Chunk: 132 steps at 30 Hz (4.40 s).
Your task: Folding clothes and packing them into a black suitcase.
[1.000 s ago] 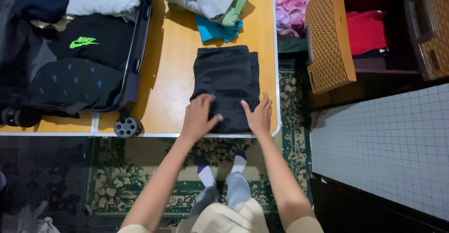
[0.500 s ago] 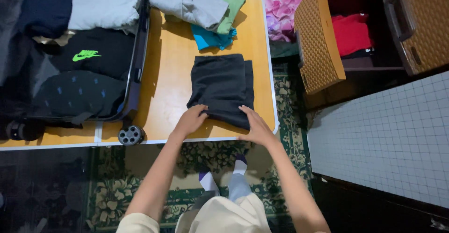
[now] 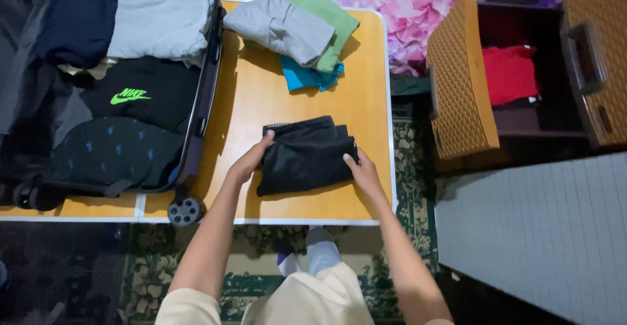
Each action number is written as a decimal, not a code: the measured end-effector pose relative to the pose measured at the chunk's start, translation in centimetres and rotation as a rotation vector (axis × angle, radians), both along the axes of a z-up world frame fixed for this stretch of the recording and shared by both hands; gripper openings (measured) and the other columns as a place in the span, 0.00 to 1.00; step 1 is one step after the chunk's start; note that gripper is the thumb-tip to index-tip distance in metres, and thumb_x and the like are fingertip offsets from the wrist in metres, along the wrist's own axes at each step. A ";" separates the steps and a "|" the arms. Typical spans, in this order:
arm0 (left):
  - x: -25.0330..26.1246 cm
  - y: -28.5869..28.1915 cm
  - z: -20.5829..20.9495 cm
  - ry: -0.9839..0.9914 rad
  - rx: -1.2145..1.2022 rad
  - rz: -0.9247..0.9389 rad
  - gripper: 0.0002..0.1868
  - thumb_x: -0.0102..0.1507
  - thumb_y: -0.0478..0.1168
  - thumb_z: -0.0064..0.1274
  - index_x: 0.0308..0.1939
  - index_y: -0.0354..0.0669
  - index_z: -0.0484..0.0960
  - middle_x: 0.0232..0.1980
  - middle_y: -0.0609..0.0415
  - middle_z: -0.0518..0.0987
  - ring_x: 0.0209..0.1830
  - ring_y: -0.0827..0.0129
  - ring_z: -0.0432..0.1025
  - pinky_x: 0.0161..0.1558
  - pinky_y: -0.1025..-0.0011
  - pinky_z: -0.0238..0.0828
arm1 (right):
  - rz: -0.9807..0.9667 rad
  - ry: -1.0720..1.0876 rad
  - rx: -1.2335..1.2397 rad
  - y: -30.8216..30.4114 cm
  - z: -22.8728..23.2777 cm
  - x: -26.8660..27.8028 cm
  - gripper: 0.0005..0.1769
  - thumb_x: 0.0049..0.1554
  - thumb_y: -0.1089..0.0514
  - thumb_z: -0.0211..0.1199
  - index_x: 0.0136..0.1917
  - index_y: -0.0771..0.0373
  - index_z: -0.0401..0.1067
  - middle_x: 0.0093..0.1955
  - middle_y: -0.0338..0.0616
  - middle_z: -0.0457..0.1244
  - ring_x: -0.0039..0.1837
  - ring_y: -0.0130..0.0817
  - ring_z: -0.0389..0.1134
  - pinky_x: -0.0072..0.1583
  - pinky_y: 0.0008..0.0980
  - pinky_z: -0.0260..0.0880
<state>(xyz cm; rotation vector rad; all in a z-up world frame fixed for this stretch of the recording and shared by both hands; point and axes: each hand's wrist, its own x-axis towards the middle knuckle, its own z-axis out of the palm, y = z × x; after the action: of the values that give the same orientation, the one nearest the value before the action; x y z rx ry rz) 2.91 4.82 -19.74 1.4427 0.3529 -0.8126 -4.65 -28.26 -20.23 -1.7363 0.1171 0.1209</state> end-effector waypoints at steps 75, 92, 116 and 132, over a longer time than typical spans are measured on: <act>0.4 34.7 11.4 -1.081 0.901 -0.213 0.28 0.61 0.55 0.57 0.61 0.48 0.77 0.62 0.47 0.73 0.65 0.50 0.64 0.61 0.53 0.61 | 0.296 -0.574 -0.943 48.2 12.1 5.8 0.45 0.53 0.30 0.64 0.75 0.54 0.63 0.75 0.55 0.55 0.77 0.58 0.52 0.74 0.64 0.46; 2.2 34.9 8.5 -1.178 0.966 -0.287 0.38 0.60 0.57 0.52 0.71 0.45 0.70 0.69 0.43 0.69 0.76 0.48 0.56 0.75 0.44 0.41 | 0.340 -0.495 -0.914 48.3 10.6 7.7 0.50 0.49 0.34 0.69 0.79 0.51 0.59 0.82 0.56 0.48 0.80 0.57 0.49 0.77 0.65 0.41; 2.6 34.6 5.9 -1.183 1.058 -0.234 0.33 0.62 0.58 0.52 0.68 0.49 0.74 0.68 0.48 0.70 0.76 0.53 0.57 0.73 0.41 0.42 | 0.295 -0.516 -0.919 48.4 9.4 7.9 0.44 0.53 0.37 0.64 0.78 0.51 0.60 0.82 0.53 0.48 0.82 0.56 0.47 0.78 0.64 0.38; -0.2 37.9 18.0 -0.733 0.899 -0.190 0.21 0.56 0.45 0.66 0.50 0.48 0.77 0.47 0.51 0.78 0.52 0.52 0.76 0.50 0.55 0.72 | 0.360 -0.520 -0.945 44.4 17.5 5.3 0.45 0.48 0.31 0.70 0.69 0.58 0.66 0.71 0.50 0.55 0.70 0.51 0.56 0.64 0.50 0.57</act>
<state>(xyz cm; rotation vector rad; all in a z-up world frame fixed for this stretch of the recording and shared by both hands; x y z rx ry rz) 2.72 42.73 -1.76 2.5198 -0.0104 -0.1893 0.63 16.12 -2.71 -2.6539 -0.6166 -0.1578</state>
